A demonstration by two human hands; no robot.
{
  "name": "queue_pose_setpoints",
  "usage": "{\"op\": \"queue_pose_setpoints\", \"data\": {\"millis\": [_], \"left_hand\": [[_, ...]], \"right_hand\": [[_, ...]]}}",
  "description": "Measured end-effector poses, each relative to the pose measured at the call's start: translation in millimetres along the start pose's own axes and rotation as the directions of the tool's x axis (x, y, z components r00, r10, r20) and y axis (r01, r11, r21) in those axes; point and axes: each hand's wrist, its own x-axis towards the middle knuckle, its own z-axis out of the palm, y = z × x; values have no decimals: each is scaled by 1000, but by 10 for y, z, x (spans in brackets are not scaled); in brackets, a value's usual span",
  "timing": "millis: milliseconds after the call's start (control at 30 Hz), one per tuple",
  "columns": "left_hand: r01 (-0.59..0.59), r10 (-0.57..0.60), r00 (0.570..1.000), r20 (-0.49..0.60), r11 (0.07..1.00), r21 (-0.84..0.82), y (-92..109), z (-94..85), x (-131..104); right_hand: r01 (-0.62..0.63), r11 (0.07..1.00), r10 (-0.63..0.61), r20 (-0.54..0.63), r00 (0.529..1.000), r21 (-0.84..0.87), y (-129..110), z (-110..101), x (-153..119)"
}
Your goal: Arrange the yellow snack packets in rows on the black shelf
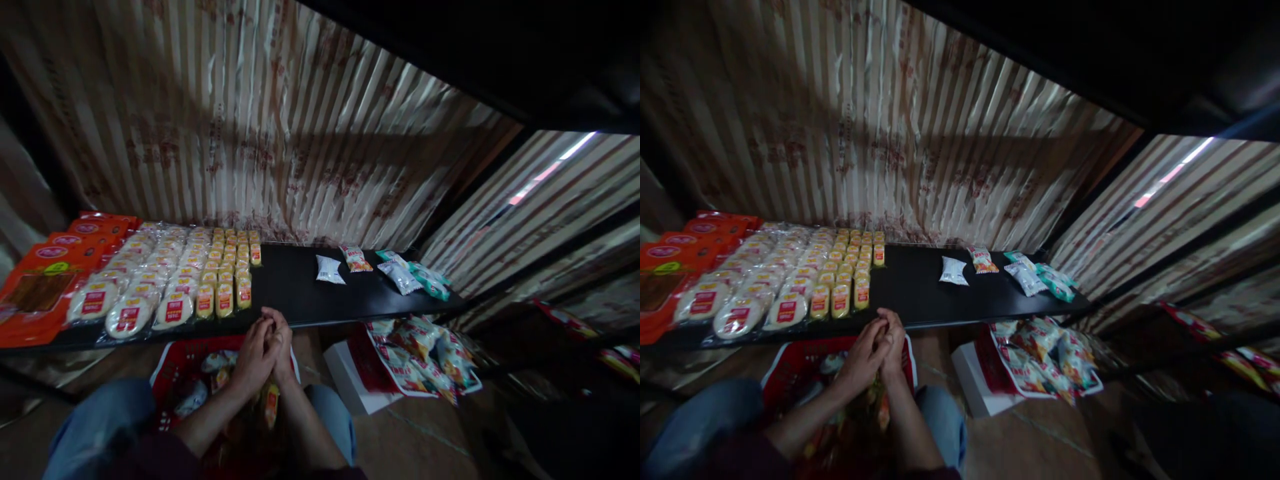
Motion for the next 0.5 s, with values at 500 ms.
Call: {"op": "queue_pose_setpoints", "data": {"millis": [500], "left_hand": [[668, -669, 743, -25, 738, 96, -1132, -20, -1181]], "right_hand": [[-227, 870, 260, 14, 966, -438, 123, -151, -1176]]}}
